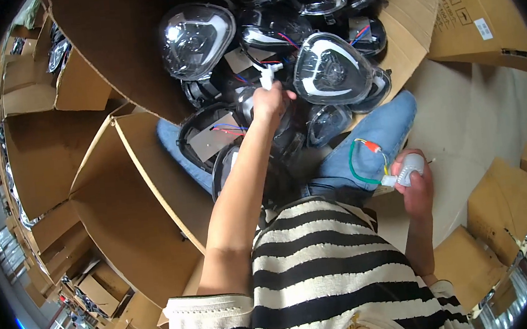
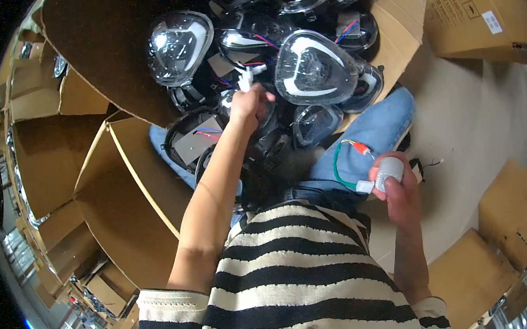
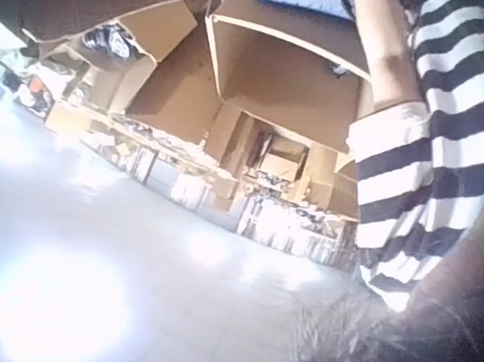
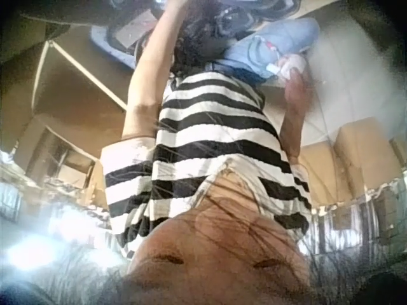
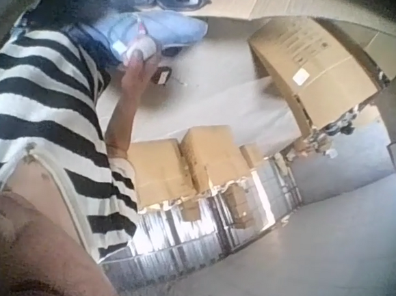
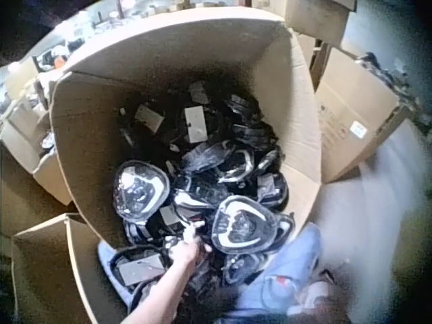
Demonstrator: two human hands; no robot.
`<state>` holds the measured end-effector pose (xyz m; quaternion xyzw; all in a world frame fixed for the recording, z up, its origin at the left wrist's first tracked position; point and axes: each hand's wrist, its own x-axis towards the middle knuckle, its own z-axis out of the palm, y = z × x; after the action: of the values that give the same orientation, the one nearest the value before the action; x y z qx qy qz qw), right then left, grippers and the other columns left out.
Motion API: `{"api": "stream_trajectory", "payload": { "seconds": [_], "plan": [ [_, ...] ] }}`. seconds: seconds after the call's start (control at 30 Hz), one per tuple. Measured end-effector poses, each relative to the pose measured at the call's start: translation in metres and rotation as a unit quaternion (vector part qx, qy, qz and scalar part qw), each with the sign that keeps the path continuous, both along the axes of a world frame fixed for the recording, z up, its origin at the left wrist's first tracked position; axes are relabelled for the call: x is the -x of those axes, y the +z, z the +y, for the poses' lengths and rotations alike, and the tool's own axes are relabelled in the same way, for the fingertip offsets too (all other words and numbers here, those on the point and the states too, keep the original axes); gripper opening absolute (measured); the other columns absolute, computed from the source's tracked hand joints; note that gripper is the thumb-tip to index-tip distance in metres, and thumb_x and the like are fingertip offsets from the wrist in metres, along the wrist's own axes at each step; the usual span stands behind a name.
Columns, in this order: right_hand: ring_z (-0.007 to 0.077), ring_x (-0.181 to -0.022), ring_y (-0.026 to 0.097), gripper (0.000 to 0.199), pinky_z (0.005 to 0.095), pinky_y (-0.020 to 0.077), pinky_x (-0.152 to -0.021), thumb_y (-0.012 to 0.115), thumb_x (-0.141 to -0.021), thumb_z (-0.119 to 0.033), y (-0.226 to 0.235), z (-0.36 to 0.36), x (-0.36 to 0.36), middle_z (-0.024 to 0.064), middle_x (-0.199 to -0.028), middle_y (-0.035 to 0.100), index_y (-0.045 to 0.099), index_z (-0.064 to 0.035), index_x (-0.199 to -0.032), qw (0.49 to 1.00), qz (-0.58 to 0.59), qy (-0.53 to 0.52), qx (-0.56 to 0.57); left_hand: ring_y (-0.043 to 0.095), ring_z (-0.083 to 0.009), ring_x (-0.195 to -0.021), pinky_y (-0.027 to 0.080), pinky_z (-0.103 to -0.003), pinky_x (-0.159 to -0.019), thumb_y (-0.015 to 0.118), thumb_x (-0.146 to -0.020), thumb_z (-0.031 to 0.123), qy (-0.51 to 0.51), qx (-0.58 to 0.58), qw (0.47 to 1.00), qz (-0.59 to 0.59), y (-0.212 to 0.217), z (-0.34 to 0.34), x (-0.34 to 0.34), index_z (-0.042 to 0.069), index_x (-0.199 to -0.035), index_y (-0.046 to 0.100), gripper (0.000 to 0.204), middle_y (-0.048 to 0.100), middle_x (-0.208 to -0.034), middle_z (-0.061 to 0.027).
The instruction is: Testing the functionality and light output of automotive headlight assemblies using a handheld power source.
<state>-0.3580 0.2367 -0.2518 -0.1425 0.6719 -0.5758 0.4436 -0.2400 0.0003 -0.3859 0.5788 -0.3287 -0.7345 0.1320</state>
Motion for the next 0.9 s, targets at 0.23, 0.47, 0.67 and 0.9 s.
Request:
{"api": "stream_trajectory", "payload": {
  "seconds": [0.23,0.47,0.67,0.9],
  "plan": [
    [0.0075,-0.053,0.037,0.024,0.0185,0.0314,-0.047,0.043,-0.067,-0.015,0.003,0.008,0.001,0.0058,-0.07,0.044,0.041,-0.0012,-0.088,0.998,-0.027,0.037,0.039,0.038,-0.0102,-0.035,0.027,-0.024,-0.033,0.053,-0.071,0.016,-0.007,0.134,0.984,-0.119,-0.026,-0.027,0.006,0.002,-0.061,0.05,0.016,0.049,-0.05,-0.0042],
    [0.0108,-0.07,0.042,0.027,0.0225,0.0349,-0.064,0.046,-0.062,-0.002,0.006,-0.001,-0.005,0.0056,-0.076,0.044,0.041,-0.0014,-0.089,0.996,0.029,0.07,0.053,0.044,-0.008,-0.049,0.035,-0.023,-0.047,0.054,-0.071,0.018,0.004,0.215,0.976,-0.043,-0.014,-0.003,-0.011,0.003,-0.072,0.057,0.015,0.054,-0.058,-0.0011],
    [0.0104,-0.075,0.044,0.032,0.0225,0.0361,-0.068,0.047,-0.066,0.003,-0.016,-0.024,-0.021,0.0047,-0.081,0.045,0.038,-0.0021,-0.097,0.984,0.085,0.153,0.046,0.038,-0.0017,-0.049,0.029,-0.016,-0.046,0.05,-0.079,0.019,-0.237,0.112,0.956,0.128,0.038,0.023,-0.04,0.005,-0.079,0.059,0.017,0.055,-0.064,0.0025],
    [0.0087,-0.077,0.044,0.036,0.0207,0.0357,-0.068,0.046,-0.067,0.005,-0.043,-0.053,-0.025,0.0035,-0.082,0.045,0.037,-0.0019,-0.1,0.983,-0.047,0.174,0.042,0.039,-0.0031,-0.054,0.032,-0.017,-0.051,0.052,-0.077,0.017,-0.438,0.038,0.876,0.197,0.035,0.016,-0.049,0.003,-0.079,0.061,0.017,0.048,-0.057,0.0043]
  ]
}}
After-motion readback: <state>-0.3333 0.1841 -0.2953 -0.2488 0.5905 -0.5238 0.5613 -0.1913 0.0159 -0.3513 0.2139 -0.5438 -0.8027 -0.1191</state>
